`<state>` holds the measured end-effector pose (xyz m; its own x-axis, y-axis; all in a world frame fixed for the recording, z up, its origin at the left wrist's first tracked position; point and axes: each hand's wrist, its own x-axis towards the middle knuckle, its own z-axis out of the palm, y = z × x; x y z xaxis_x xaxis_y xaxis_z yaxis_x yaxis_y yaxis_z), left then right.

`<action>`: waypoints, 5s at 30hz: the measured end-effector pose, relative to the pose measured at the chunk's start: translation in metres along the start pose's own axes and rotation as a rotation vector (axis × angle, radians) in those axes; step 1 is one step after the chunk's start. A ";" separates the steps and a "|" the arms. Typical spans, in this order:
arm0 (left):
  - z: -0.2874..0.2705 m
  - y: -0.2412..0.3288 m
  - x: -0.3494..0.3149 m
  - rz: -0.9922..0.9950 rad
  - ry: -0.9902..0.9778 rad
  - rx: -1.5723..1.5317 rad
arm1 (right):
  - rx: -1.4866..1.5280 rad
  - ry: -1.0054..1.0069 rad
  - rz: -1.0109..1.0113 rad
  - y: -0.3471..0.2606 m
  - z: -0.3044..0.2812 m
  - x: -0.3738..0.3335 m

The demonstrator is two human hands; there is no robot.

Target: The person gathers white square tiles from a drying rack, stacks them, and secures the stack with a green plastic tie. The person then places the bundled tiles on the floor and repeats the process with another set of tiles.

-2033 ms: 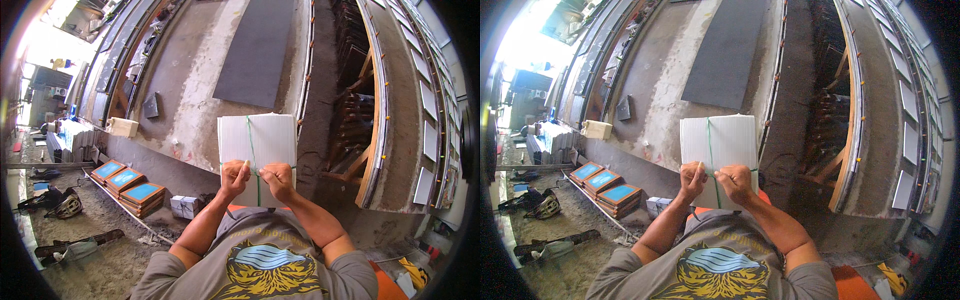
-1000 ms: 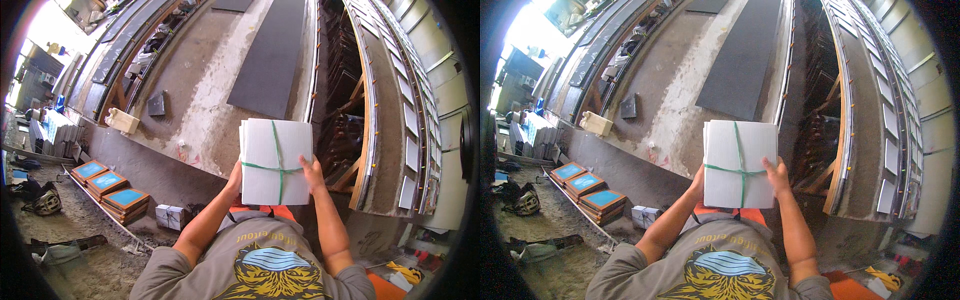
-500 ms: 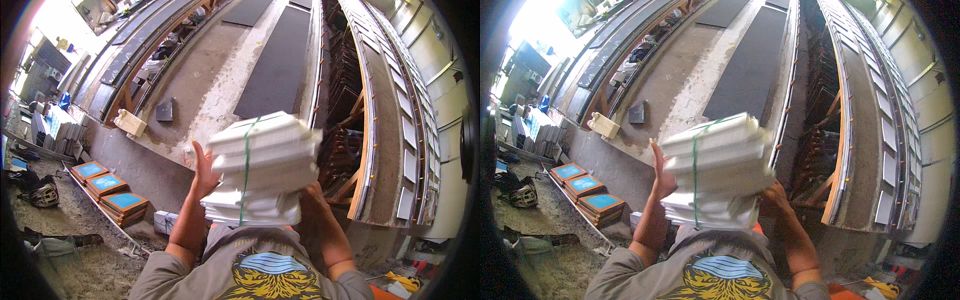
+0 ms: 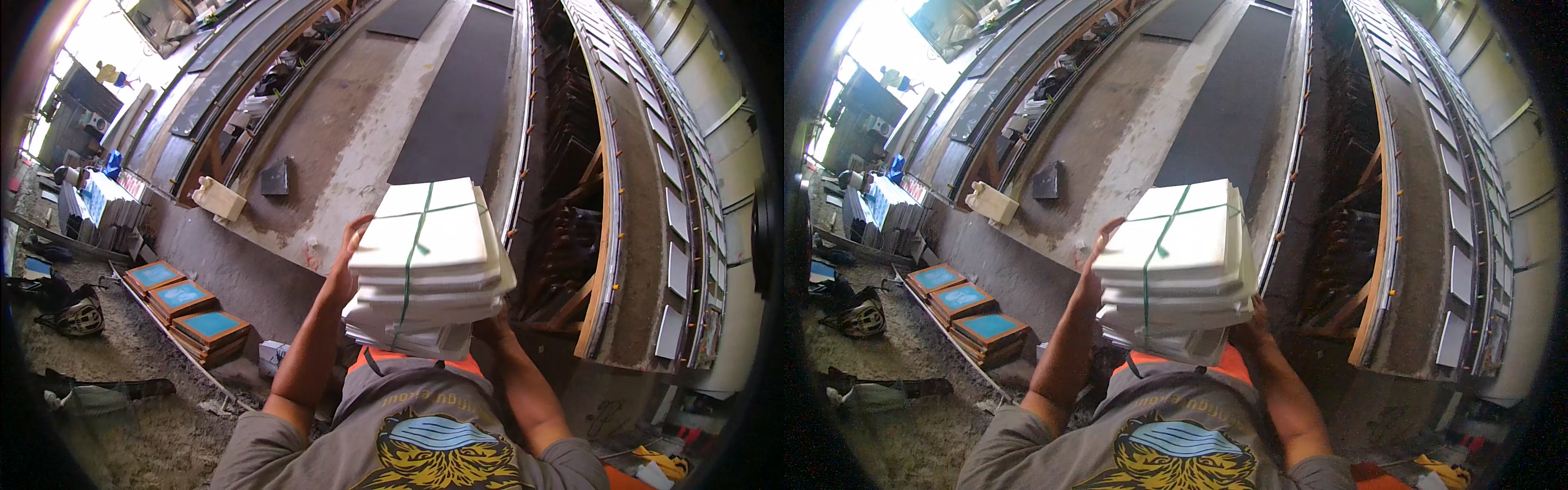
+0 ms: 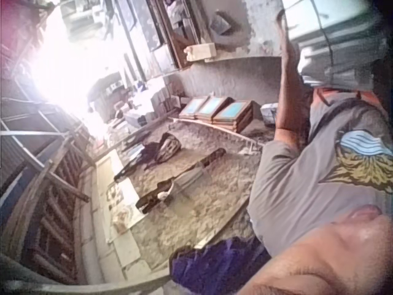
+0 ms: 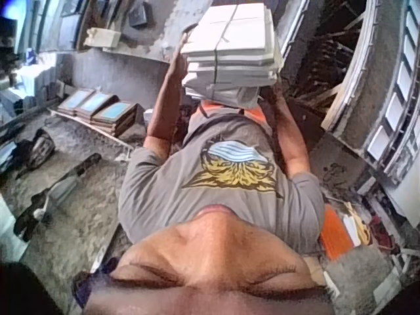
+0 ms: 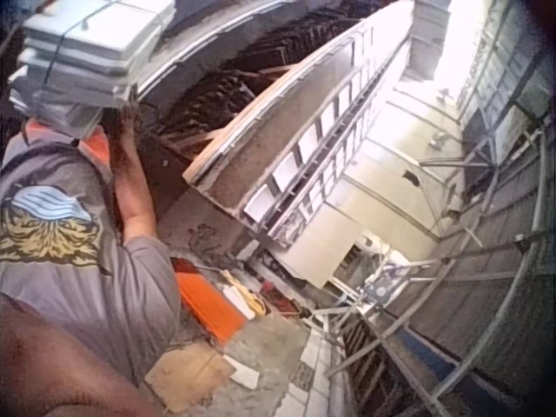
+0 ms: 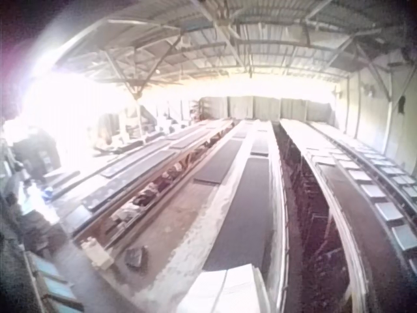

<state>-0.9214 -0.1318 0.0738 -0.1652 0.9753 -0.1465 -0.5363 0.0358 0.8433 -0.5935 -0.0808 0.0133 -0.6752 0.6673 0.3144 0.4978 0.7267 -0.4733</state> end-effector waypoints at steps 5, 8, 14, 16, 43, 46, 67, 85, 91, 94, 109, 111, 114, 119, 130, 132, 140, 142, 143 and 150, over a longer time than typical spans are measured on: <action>-0.028 -0.004 0.014 -0.030 -0.109 0.103 | 0.114 0.046 -0.116 -0.011 -0.028 0.011; -0.038 -0.012 0.024 -0.051 -0.125 0.102 | 0.572 -0.080 0.297 -0.010 -0.034 0.009; -0.010 -0.026 0.036 0.047 -0.141 0.226 | 0.979 -0.095 0.376 -0.014 -0.039 0.003; 0.002 -0.026 0.031 0.018 -0.065 0.323 | 0.856 -0.062 0.330 -0.015 -0.046 0.007; -0.016 -0.089 0.027 -0.151 0.443 0.293 | -0.228 0.326 0.485 -0.007 -0.010 0.067; -0.003 -0.099 0.003 0.064 0.405 0.750 | -0.136 0.205 0.289 -0.042 -0.038 0.077; 0.048 -0.037 0.027 0.583 -0.643 1.316 | -0.189 0.175 0.247 -0.084 -0.030 0.073; 0.046 -0.048 0.063 0.623 -0.664 0.948 | 0.647 0.495 0.949 -0.120 0.025 0.053; 0.043 -0.035 0.065 0.634 -0.605 0.959 | 0.640 0.437 0.932 -0.117 0.015 0.067; 0.049 -0.046 0.069 0.563 -0.687 0.832 | 0.543 0.467 0.862 -0.100 0.044 0.044; 0.020 -0.091 0.116 0.135 -0.618 -0.220 | 0.615 0.728 0.251 -0.107 0.031 0.030; 0.029 -0.049 0.123 -0.231 -0.178 -0.511 | 0.628 0.737 0.157 -0.097 0.027 0.020; 0.030 -0.072 0.117 0.035 -0.452 -0.309 | 0.599 0.636 0.369 -0.084 0.015 0.003; 0.006 -0.039 0.140 0.177 -0.156 0.106 | 0.643 0.706 0.656 -0.080 -0.022 -0.015; 0.049 -0.042 0.015 0.657 -0.343 1.512 | 0.021 0.118 1.111 -0.063 -0.031 -0.074; 0.050 -0.045 0.007 0.598 -0.341 1.554 | -0.028 0.062 1.074 -0.073 -0.032 -0.079; 0.060 -0.040 0.008 0.364 -0.429 1.454 | -0.219 0.285 0.166 -0.077 -0.041 0.047; 0.063 -0.032 0.007 0.170 -0.401 1.311 | -0.311 0.258 0.040 -0.067 -0.029 0.067; 0.067 -0.022 0.007 0.077 -0.386 1.236 | -0.255 0.149 0.100 -0.060 -0.025 0.069; 0.041 -0.036 -0.008 0.208 -0.228 1.220 | 0.070 0.027 0.076 -0.040 -0.058 0.091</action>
<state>-0.8673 -0.1316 0.0659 0.0575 0.9977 0.0362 0.6153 -0.0640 0.7857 -0.6435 -0.0399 0.1087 -0.6215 0.7250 0.2967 0.5074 0.6612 -0.5526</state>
